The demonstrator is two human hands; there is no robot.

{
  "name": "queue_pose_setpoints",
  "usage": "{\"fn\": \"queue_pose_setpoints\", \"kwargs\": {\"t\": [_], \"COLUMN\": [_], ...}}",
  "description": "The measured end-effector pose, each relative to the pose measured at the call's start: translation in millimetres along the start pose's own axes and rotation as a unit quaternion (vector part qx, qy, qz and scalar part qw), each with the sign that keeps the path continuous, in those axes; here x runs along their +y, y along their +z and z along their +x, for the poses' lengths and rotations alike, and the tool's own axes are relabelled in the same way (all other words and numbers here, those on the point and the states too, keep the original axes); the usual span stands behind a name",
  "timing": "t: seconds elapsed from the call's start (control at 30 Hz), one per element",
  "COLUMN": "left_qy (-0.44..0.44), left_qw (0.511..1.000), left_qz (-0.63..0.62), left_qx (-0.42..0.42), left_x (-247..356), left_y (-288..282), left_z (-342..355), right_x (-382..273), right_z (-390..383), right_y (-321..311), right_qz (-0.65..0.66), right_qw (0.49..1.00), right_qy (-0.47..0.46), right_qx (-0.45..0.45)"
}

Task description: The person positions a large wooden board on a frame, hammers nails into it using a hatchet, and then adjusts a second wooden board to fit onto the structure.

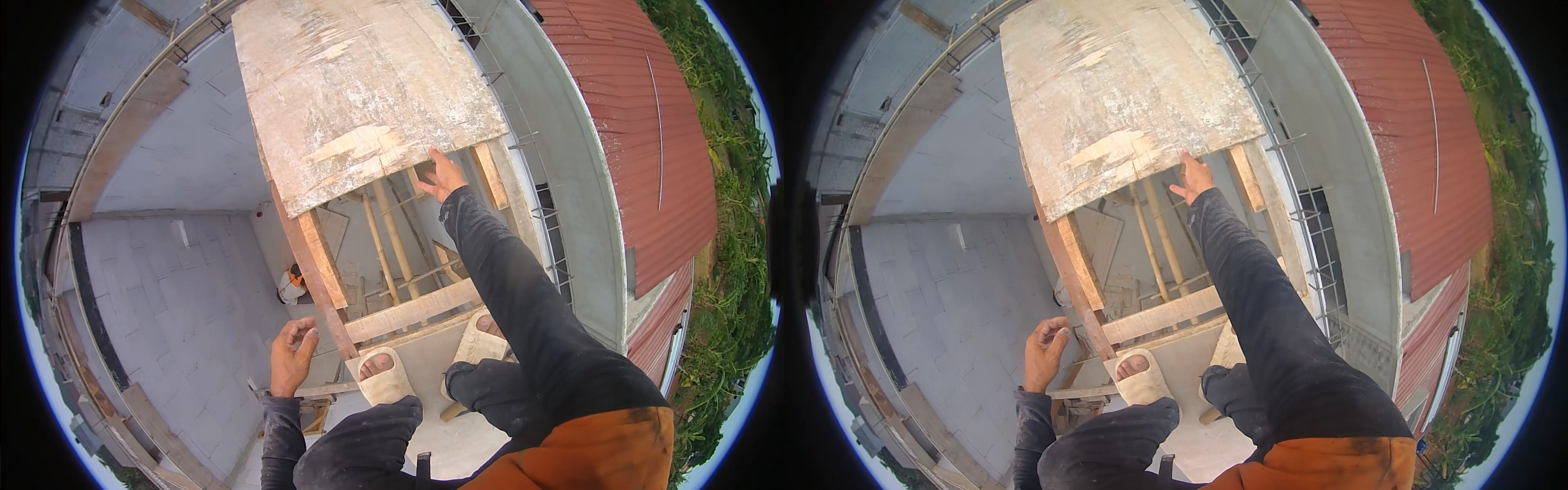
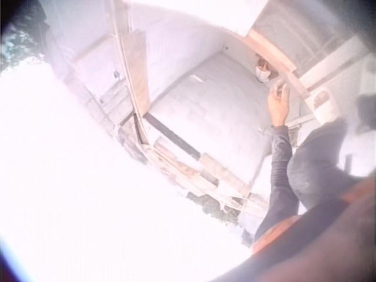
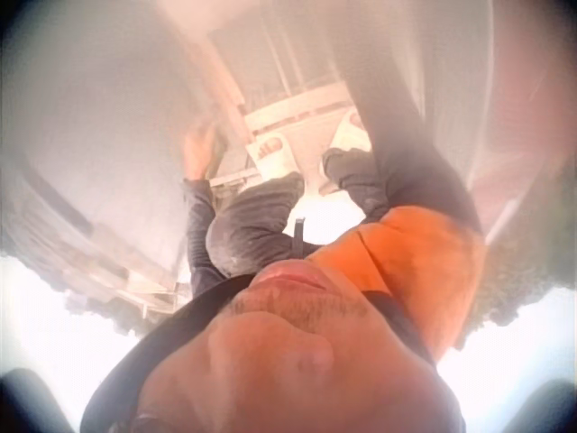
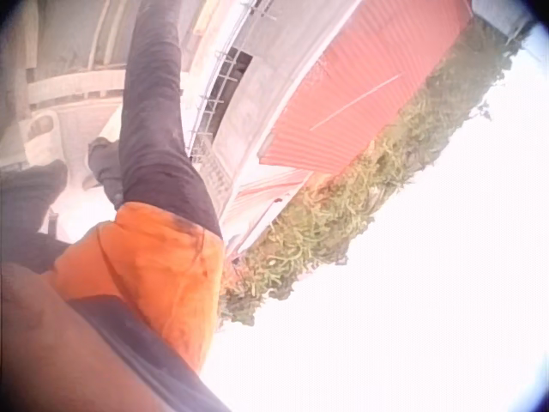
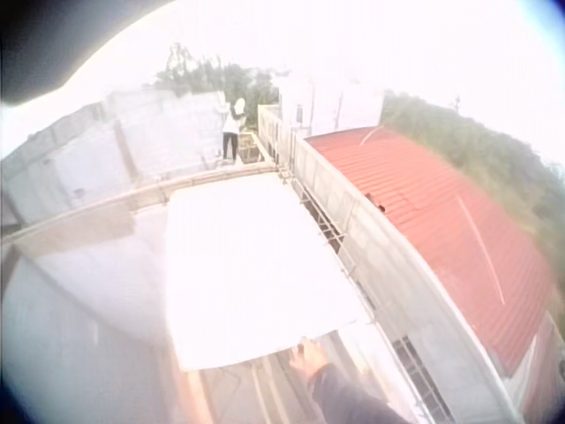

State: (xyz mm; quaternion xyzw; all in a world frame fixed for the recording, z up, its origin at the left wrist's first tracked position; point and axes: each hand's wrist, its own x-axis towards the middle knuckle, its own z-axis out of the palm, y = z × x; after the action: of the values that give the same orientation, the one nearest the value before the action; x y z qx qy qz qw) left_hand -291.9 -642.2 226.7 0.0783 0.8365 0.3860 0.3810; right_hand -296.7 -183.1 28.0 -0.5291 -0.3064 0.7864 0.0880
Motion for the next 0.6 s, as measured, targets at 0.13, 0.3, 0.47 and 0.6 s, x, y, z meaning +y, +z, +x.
{"fn": "queue_pose_setpoints", "kwargs": {"t": [0.13,0.3,0.47,0.6], "left_qy": [0.149,0.266,0.314,0.344], "left_qw": [0.975,0.886,0.760,0.735], "left_qz": [0.125,0.341,0.523,0.504], "left_qx": [0.112,0.170,0.226,0.295], "left_x": [-16.1,20.8,69.4,107.7], "left_y": [4.1,5.4,-2.8,-34.4], "left_z": [37.4,86.9,140.3,178.4], "right_x": [1.1,-4.3,-23.9,-78.7], "right_z": [32.2,18.3,-45.6,-115.1], "right_y": [3.8,-5.2,30.2,77.1], "right_qz": [0.100,0.068,0.062,0.056], "right_qw": [0.990,0.992,0.979,0.967], "right_qy": [-0.020,-0.050,-0.105,-0.165], "right_qx": [-0.095,-0.089,-0.161,-0.186]}}
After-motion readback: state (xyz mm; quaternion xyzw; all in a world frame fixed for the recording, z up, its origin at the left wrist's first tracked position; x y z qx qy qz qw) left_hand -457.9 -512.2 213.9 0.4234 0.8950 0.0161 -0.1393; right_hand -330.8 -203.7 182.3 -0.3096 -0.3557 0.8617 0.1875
